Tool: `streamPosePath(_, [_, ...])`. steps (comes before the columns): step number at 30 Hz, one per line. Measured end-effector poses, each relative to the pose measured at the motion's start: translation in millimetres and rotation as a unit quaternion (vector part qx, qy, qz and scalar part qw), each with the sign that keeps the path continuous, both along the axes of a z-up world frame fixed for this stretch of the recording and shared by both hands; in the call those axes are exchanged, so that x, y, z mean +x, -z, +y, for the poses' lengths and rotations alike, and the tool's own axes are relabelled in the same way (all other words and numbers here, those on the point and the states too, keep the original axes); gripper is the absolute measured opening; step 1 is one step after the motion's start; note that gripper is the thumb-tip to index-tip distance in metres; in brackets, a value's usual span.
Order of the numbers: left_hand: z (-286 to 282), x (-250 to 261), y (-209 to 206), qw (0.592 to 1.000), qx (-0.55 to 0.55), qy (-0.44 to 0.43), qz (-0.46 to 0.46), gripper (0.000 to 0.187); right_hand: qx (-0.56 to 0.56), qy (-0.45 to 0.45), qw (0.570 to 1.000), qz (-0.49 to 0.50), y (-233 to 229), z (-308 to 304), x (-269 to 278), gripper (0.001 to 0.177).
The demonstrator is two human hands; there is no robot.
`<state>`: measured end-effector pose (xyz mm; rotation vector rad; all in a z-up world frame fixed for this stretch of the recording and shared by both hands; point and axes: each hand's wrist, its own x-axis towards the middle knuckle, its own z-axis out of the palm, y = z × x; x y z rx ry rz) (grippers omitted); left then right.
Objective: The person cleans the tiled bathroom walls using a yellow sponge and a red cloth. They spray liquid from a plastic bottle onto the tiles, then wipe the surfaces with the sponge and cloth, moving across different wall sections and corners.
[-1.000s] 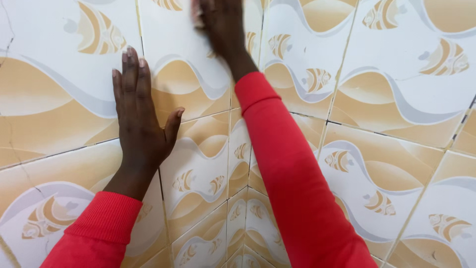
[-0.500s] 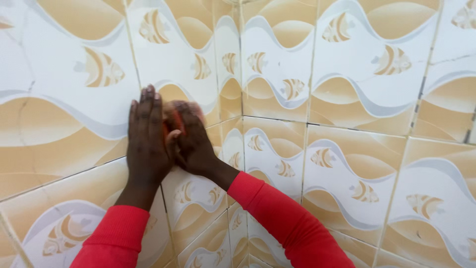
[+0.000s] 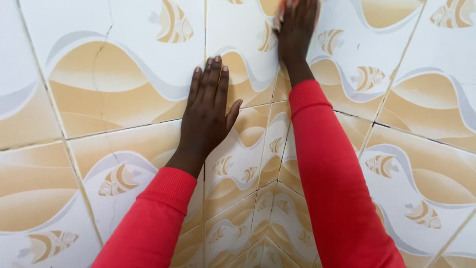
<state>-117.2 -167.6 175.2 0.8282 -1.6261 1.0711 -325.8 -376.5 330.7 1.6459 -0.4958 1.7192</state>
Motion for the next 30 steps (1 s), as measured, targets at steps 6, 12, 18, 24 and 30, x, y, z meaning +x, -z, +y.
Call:
streamPosePath(6, [5.8, -8.7, -16.0, 1.0, -0.005, 0.015, 0.017, 0.072, 0.112, -0.016, 0.994, -0.007, 187.8, 26.8, -11.5, 0.067])
streamPosePath(12, [1.0, -2.4, 1.8, 0.998, 0.035, 0.05, -0.032, 0.091, 0.145, -0.029, 0.971, 0.19, 273.8, 116.4, 60.0, 0.074])
streamPosePath(18, [-1.3, 0.0, 8.4, 0.999, 0.03, 0.013, -0.027, 0.089, 0.1, -0.14, 0.969, 0.175, 136.5, 84.1, 79.5, 0.06])
streamPosePath(24, [-2.0, -5.0, 12.0, 0.997, 0.03, -0.067, -0.032, 0.08, 0.196, 0.278, 0.928, 0.151, 35.9, 7.8, -5.4, 0.063])
streamPosePath(30, [-3.4, -4.3, 14.8, 0.994, 0.011, -0.092, -0.05, 0.078, 0.082, -0.007, 0.994, -0.067, 142.3, -22.6, -23.4, 0.059])
